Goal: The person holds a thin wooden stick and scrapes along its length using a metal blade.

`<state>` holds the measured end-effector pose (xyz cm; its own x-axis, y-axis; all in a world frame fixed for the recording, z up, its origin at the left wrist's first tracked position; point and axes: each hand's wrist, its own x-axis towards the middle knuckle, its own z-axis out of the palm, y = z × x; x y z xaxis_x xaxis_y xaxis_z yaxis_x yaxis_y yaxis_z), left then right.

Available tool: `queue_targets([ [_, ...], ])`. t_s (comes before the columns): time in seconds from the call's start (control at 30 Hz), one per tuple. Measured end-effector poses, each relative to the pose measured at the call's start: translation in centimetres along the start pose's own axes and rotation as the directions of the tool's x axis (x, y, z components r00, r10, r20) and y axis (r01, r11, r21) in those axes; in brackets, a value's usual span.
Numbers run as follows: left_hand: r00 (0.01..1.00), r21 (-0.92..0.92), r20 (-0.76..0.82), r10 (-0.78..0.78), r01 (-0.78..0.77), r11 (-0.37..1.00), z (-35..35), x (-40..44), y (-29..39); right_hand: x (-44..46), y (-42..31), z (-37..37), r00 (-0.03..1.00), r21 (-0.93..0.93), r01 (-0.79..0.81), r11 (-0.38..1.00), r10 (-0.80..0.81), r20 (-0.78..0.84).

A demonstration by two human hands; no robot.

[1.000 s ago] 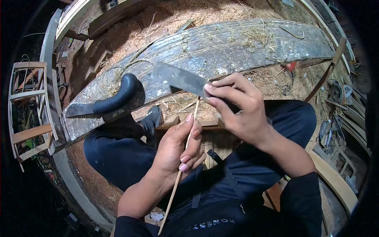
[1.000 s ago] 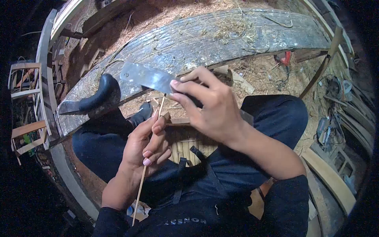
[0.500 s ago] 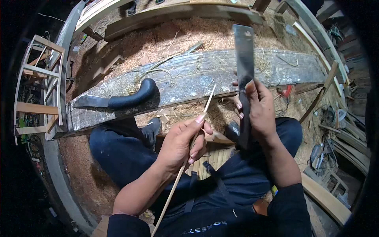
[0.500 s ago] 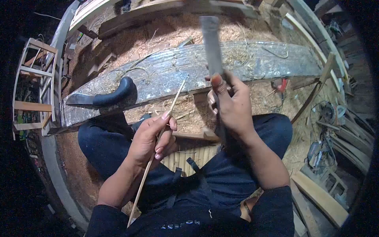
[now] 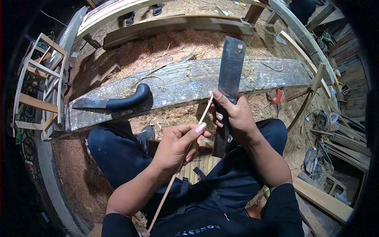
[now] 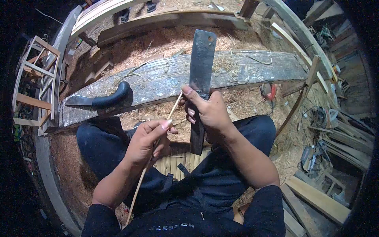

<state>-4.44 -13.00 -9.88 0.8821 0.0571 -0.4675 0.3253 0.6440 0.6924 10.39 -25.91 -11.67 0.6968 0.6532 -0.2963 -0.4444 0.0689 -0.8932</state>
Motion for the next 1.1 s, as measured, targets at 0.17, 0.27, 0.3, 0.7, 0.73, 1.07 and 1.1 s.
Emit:
queue_targets([
  [0.17,0.987,0.295,-0.136,0.090,-0.046,0.954,1.1,1.1,-0.1,0.0,-0.2,-0.7,0.999,0.039,0.035,0.999,-0.034,-0.028],
  [0.27,0.972,0.372,-0.130,0.194,-0.133,0.919,0.9,1.9,-0.9,0.2,-0.3,-0.8,0.995,0.005,0.092,0.996,-0.092,-0.040],
  [0.3,0.965,0.386,-0.109,0.237,-0.179,0.905,0.9,2.1,-1.1,0.3,0.0,-1.0,0.997,0.053,0.072,0.996,-0.070,-0.029],
  [0.7,0.965,0.370,-0.077,0.251,-0.206,0.906,-0.4,2.8,-1.1,0.6,-0.4,-1.0,0.998,0.106,0.060,0.993,-0.056,-0.039],
  [0.73,0.966,0.369,-0.076,0.248,-0.204,0.907,-0.5,2.8,-0.9,0.7,-0.4,-1.1,0.997,0.099,0.072,0.992,-0.068,-0.043],
  [1.07,0.976,0.376,-0.079,0.205,-0.162,0.913,-1.3,2.5,-0.2,1.6,-0.2,-0.8,0.998,0.132,0.059,0.990,-0.054,-0.040],
  [1.1,0.979,0.384,-0.072,0.188,-0.147,0.911,-1.3,2.5,-0.1,1.9,-0.1,-1.0,0.997,0.136,0.074,0.988,-0.069,-0.043],
])
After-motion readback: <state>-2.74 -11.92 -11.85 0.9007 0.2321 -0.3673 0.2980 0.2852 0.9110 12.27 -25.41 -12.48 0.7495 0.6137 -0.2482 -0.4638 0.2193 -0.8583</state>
